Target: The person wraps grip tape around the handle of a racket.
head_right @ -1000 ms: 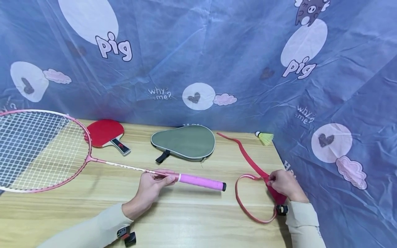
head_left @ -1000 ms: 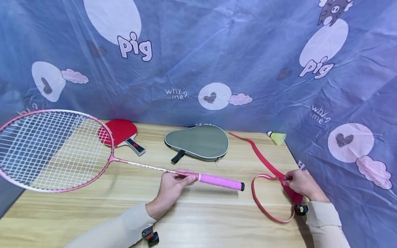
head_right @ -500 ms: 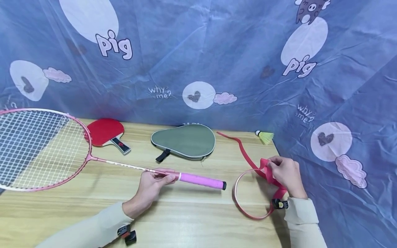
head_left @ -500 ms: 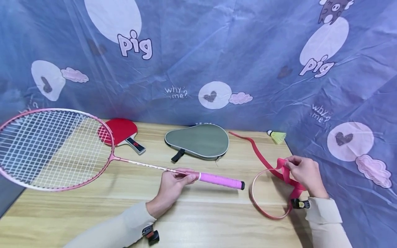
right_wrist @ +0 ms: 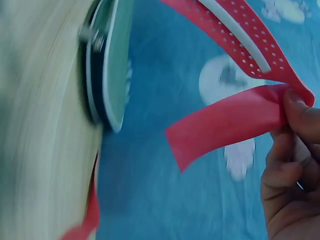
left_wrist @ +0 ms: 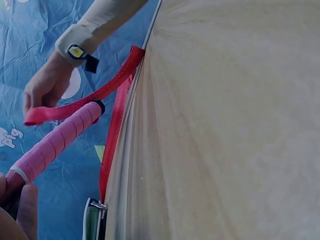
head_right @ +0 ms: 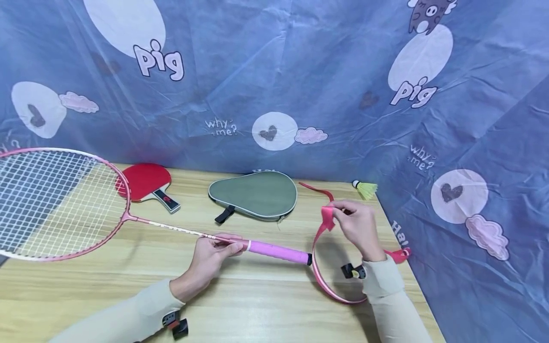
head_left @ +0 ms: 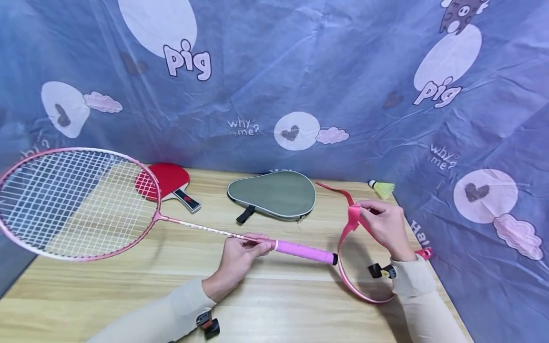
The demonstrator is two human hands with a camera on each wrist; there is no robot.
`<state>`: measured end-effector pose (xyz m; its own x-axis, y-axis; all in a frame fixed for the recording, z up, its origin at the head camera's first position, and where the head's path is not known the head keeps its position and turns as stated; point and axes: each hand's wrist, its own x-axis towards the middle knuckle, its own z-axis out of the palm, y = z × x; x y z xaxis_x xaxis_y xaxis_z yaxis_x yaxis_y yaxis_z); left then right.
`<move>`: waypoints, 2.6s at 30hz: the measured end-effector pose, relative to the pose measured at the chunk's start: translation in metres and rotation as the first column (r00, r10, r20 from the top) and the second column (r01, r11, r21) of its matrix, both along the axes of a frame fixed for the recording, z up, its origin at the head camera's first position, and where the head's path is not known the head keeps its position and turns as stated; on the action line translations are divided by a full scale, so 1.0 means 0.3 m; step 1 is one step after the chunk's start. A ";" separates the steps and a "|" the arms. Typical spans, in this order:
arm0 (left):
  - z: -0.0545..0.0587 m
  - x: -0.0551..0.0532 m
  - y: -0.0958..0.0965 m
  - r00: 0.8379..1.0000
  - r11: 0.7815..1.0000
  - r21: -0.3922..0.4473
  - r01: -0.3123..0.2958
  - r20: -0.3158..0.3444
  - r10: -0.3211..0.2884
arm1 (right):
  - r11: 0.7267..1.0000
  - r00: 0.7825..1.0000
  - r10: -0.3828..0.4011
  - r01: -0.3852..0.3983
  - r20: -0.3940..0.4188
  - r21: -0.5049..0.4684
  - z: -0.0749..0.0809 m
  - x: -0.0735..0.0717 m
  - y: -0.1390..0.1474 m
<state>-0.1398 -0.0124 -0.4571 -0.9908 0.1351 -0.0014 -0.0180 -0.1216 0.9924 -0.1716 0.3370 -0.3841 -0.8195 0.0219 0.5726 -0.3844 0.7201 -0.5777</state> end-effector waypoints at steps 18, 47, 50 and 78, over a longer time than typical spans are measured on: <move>0.007 -0.017 -0.010 1.000 1.000 0.031 0.007 0.025 -0.008 | 0.880 0.891 0.447 -0.455 -0.086 -0.135 -0.015 -0.067 -0.329; 0.020 -0.035 -0.020 0.999 1.000 0.005 -0.029 -0.022 0.029 | 0.744 0.741 0.621 -0.455 0.254 -0.490 -0.028 -0.057 -0.508; 0.019 -0.038 -0.021 1.000 0.999 0.044 -0.023 -0.012 0.023 | 0.672 0.699 0.681 -0.479 0.218 -0.564 -0.032 -0.066 -0.496; 0.041 -0.049 -0.037 0.994 0.989 0.107 0.104 0.021 -0.107 | 0.425 0.337 0.899 -0.520 0.279 -0.741 -0.061 -0.148 -0.380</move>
<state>-0.1545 -0.0235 -0.4448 -0.9708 0.2397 -0.0075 -0.0622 -0.2213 0.9732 -0.2161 0.2229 -0.4024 -0.7371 -0.6676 0.1049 -0.0510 -0.0998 -0.9937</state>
